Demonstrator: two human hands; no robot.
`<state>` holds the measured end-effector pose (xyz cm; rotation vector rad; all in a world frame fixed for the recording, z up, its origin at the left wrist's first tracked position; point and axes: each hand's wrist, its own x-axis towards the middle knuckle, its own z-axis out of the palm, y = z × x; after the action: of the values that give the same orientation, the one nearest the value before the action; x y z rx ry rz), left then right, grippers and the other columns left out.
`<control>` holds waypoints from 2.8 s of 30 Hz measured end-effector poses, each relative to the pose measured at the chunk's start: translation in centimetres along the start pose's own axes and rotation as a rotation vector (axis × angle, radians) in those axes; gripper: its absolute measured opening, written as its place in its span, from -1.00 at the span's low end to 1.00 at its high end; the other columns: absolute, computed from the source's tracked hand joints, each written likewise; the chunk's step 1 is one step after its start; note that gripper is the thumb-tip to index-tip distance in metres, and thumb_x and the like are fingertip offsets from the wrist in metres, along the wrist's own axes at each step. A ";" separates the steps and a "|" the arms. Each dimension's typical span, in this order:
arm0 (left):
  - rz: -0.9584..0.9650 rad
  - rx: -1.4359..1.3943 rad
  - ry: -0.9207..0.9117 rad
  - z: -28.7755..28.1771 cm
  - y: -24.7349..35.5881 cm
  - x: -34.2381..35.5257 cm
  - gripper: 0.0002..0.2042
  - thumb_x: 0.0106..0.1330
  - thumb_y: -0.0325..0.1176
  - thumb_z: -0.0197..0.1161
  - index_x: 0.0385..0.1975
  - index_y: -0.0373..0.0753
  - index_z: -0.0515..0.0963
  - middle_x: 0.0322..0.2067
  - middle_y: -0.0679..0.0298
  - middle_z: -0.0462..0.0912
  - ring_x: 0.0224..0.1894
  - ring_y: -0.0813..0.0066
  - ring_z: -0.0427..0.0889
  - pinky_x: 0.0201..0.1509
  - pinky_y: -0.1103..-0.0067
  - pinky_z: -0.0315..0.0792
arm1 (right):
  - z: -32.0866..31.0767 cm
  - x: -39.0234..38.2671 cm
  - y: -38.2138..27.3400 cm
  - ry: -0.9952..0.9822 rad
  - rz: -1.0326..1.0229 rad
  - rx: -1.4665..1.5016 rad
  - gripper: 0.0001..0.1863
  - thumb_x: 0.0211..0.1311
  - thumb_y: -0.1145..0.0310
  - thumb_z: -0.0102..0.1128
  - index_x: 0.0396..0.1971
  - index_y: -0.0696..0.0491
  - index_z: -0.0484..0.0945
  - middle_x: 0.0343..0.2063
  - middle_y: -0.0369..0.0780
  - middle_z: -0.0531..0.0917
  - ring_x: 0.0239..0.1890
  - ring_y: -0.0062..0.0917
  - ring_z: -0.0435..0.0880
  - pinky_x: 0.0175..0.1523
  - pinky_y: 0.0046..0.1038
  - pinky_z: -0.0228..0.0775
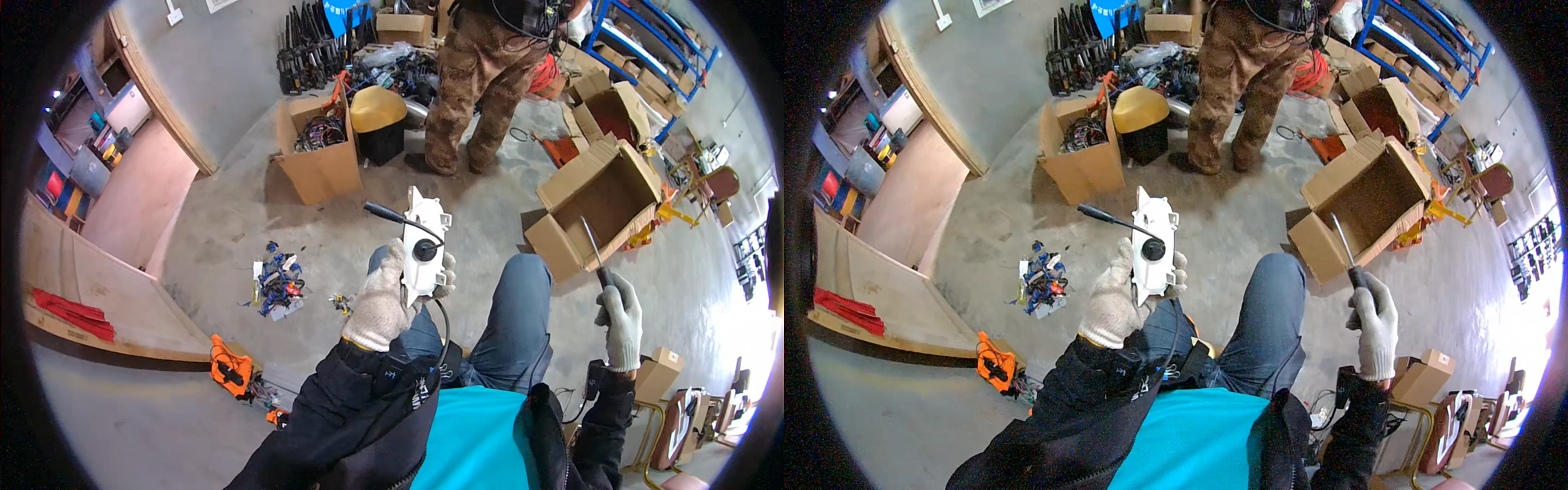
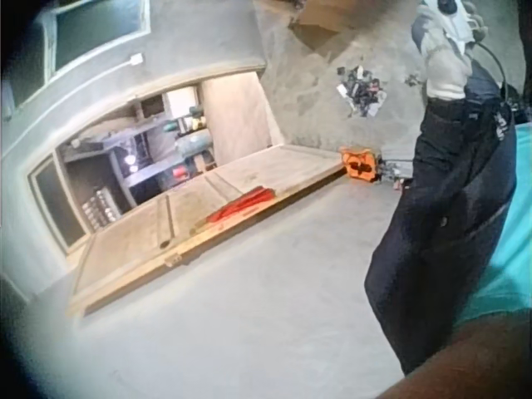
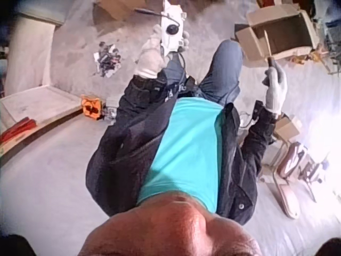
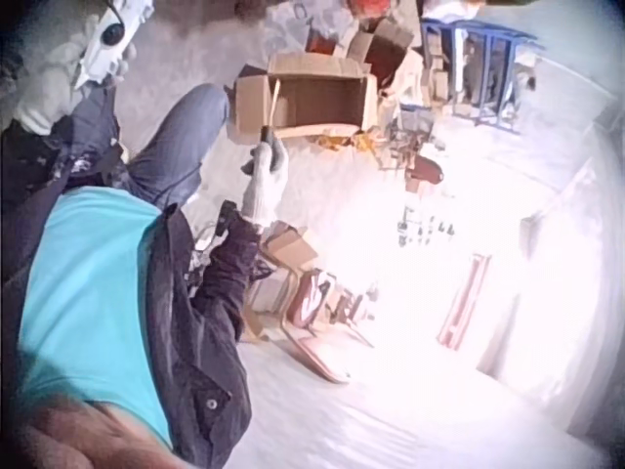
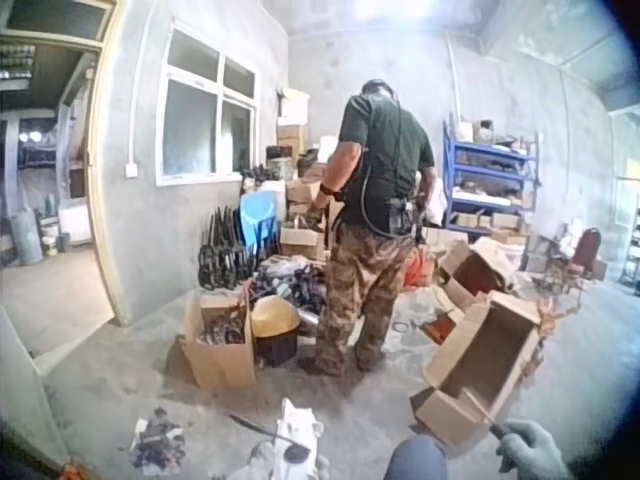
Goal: The recorder is disassembling and inspecting a motorcycle plastic housing using a screwdriver while seated in a workshop.
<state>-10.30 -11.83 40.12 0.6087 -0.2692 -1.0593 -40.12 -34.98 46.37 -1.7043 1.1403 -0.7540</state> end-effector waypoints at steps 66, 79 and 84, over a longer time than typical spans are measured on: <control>-0.382 -0.147 0.440 -15.8 -15.0 11.0 -0.76 0.50 -0.27 0.14 -0.14 -0.38 0.48 -0.18 0.01 0.65 -0.13 0.12 0.67 0.05 0.23 0.60 | 20.0 3.7 14.6 -0.587 0.485 0.905 -0.67 0.31 0.44 0.28 0.04 0.17 0.49 -0.18 -0.17 0.69 -0.26 -0.50 0.69 -0.17 -0.48 0.59; -0.387 -0.077 0.292 -16.5 -15.3 10.6 -0.62 0.64 -0.15 -0.19 0.13 -0.22 0.50 -0.02 0.13 0.68 -0.06 0.19 0.71 0.14 0.25 0.60 | 21.4 1.6 12.6 -0.763 0.383 0.682 -0.58 0.17 0.37 0.38 0.00 0.17 0.49 -0.26 -0.29 0.59 -0.35 -0.67 0.46 -0.23 -0.60 0.31; -0.423 -0.022 0.208 -9.6 -12.2 8.7 -0.39 0.63 0.13 -0.28 0.46 -0.14 0.28 0.33 0.10 0.44 0.30 0.26 0.49 0.36 0.30 0.42 | 21.5 2.0 13.4 -0.698 0.455 0.775 -0.57 0.18 0.39 0.36 0.02 0.22 0.49 -0.23 -0.23 0.61 -0.23 -0.59 0.58 -0.07 -0.52 0.45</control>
<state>-10.37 -20.46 24.55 0.7699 0.0582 -1.3896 -25.90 -31.15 25.68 -0.8722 0.5766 -0.2101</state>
